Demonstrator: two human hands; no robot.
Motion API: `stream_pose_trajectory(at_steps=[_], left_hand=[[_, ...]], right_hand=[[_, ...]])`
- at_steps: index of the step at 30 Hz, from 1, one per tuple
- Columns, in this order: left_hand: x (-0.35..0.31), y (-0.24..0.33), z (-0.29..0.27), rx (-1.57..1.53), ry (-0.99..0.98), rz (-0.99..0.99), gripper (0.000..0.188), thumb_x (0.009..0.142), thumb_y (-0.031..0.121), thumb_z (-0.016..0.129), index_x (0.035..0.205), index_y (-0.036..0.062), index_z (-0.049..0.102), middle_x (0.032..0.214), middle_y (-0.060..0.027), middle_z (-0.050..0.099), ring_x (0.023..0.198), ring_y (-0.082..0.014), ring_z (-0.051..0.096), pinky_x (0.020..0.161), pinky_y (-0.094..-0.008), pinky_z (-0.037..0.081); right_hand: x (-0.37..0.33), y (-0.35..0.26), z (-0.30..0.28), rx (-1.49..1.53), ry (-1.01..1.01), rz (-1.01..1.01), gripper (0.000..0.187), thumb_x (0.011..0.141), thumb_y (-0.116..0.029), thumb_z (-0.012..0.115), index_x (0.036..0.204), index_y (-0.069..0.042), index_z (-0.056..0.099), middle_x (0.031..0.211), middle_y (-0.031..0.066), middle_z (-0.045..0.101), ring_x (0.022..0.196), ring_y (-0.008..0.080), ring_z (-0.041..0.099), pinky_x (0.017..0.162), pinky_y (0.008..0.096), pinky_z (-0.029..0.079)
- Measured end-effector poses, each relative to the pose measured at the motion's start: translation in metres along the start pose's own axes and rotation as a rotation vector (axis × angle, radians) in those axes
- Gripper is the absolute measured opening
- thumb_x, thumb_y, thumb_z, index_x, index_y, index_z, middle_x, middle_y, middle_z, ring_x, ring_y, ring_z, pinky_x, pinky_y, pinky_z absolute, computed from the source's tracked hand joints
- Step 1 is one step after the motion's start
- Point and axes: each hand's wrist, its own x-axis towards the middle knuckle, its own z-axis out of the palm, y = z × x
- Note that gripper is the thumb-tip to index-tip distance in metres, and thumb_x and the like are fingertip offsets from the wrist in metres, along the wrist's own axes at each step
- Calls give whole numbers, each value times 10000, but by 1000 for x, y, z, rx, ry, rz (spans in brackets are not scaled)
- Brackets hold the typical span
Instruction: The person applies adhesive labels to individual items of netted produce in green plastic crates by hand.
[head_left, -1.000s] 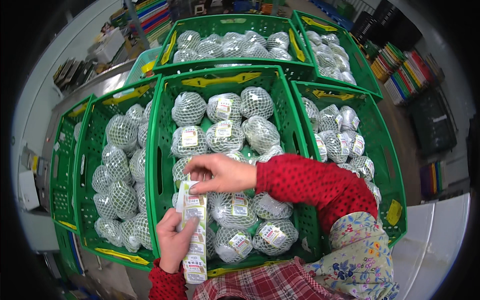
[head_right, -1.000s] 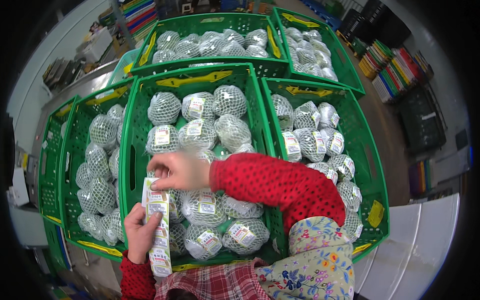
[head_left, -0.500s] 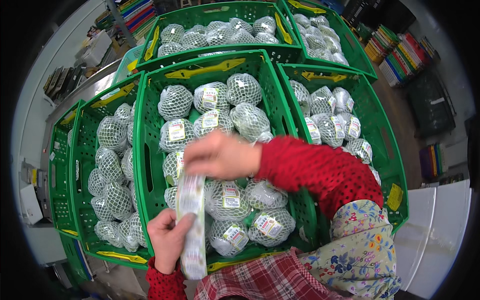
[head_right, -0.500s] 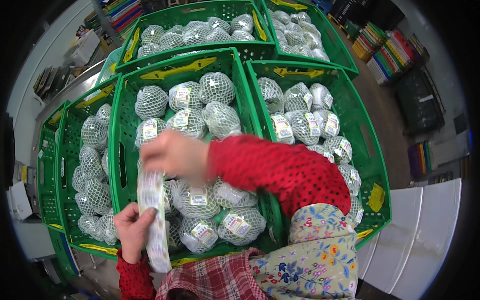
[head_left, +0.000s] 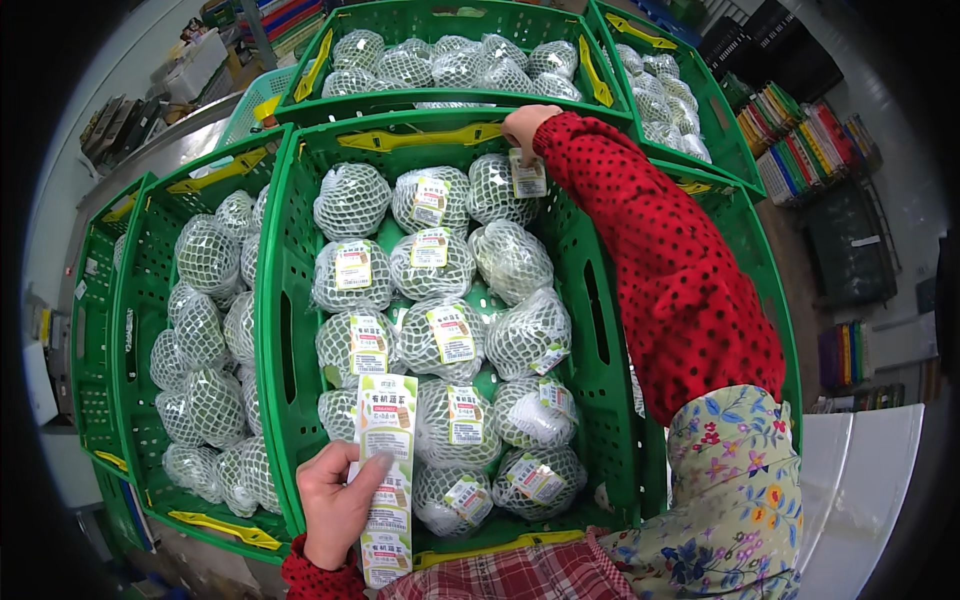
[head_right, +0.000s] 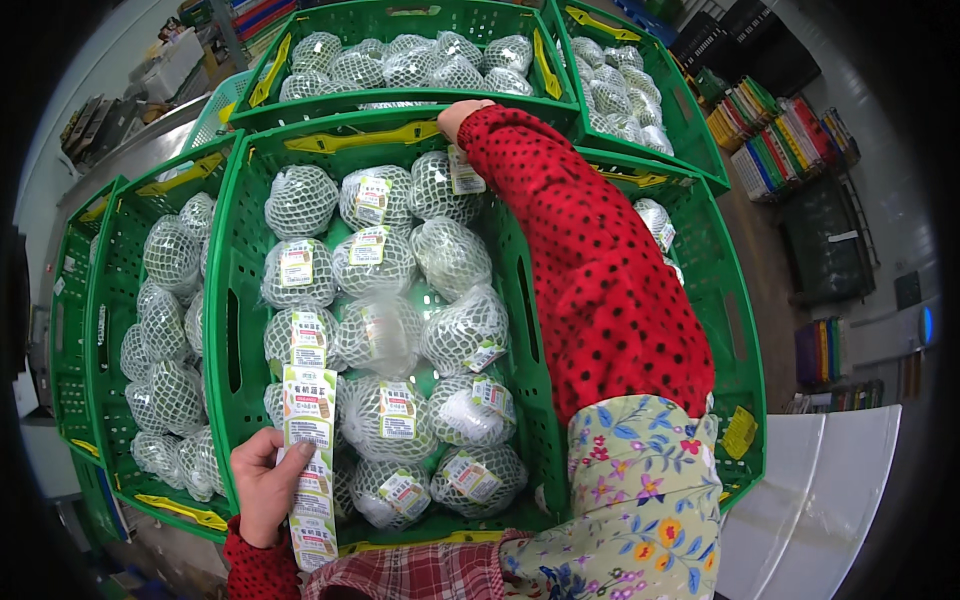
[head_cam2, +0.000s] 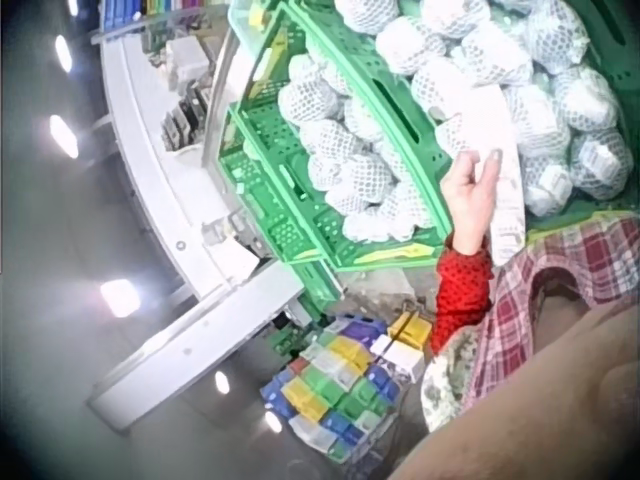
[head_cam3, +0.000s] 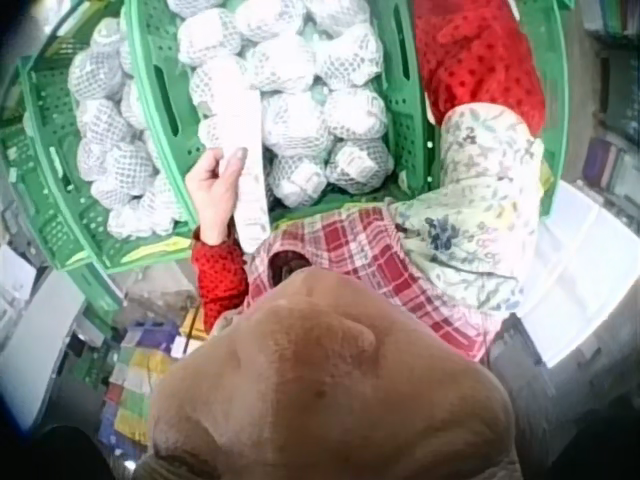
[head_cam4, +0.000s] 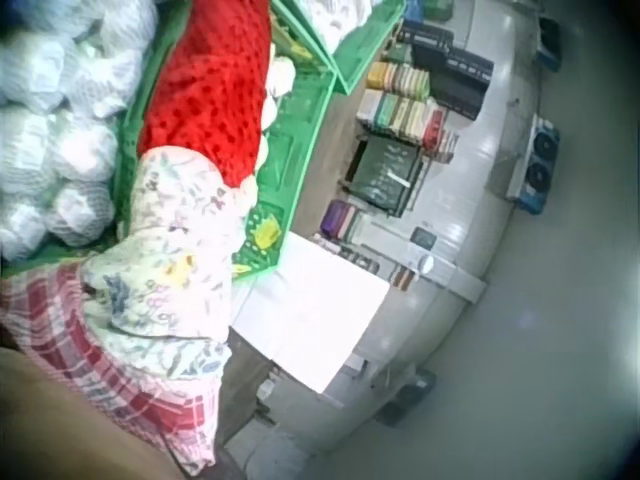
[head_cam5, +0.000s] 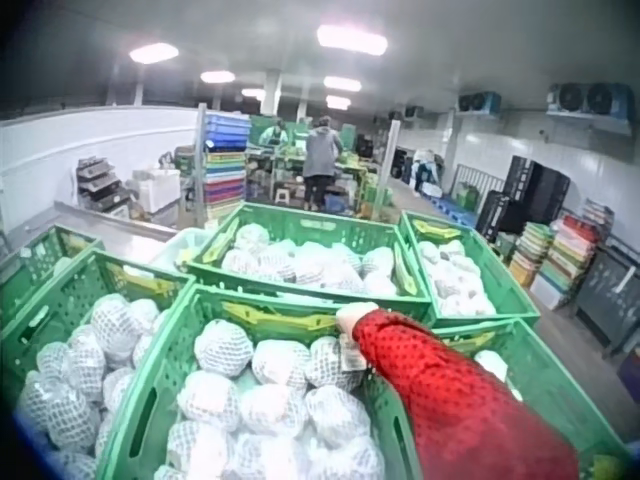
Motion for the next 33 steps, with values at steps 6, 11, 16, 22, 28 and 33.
stream_pose_trajectory(at_steps=[6, 11, 16, 22, 28, 33], left_hand=[[2, -2, -6, 46, -15, 38, 71, 806, -22, 727, 842, -55, 675, 734, -44, 630, 630, -58, 556, 559, -224, 437], [5, 10, -7, 144, -9, 124, 66, 786, -42, 710, 840, -43, 673, 857, -61, 619, 765, -104, 574, 681, -249, 451], [8, 16, -2, 122, -35, 280, 104, 783, -37, 721, 881, -37, 686, 951, -88, 638, 864, -169, 607, 748, -279, 475], [1, 14, -10, 178, -4, 232, 42, 813, -31, 680, 855, -27, 675, 828, -24, 591, 746, -93, 540, 651, -235, 419], [0, 28, 1, 425, -51, 530, 248, 762, -12, 706, 1009, -8, 695, 1215, -127, 564, 1146, -250, 546, 965, -348, 431], [1, 36, 14, 89, -87, 171, 93, 835, -2, 708, 923, -27, 689, 877, -38, 675, 733, -78, 598, 643, -233, 476]], right_hand=[[6, -5, 38, 16, 22, 68, 343, 650, -138, 747, 986, -124, 686, 976, 113, 693, 975, 326, 666, 795, 448, 552], [-27, -40, 34, 32, 183, 111, 211, 708, -65, 699, 916, -33, 716, 953, 199, 698, 909, 373, 685, 768, 455, 573], [-48, -39, 47, 127, 33, 187, 242, 772, -62, 641, 1003, 5, 669, 987, 192, 691, 962, 346, 678, 800, 450, 563], [-187, -196, -26, 1537, 38, -611, 475, 781, -308, 784, 1110, -3, 626, 905, 139, 668, 844, 169, 659, 742, 325, 537], [-234, -236, -27, 1454, 211, -746, 280, 793, -143, 751, 1005, 12, 655, 802, 119, 680, 755, 161, 662, 663, 319, 517], [-245, -234, -23, 1316, 524, -671, 196, 765, -138, 745, 930, -48, 692, 743, 145, 673, 655, 268, 674, 606, 355, 518]])
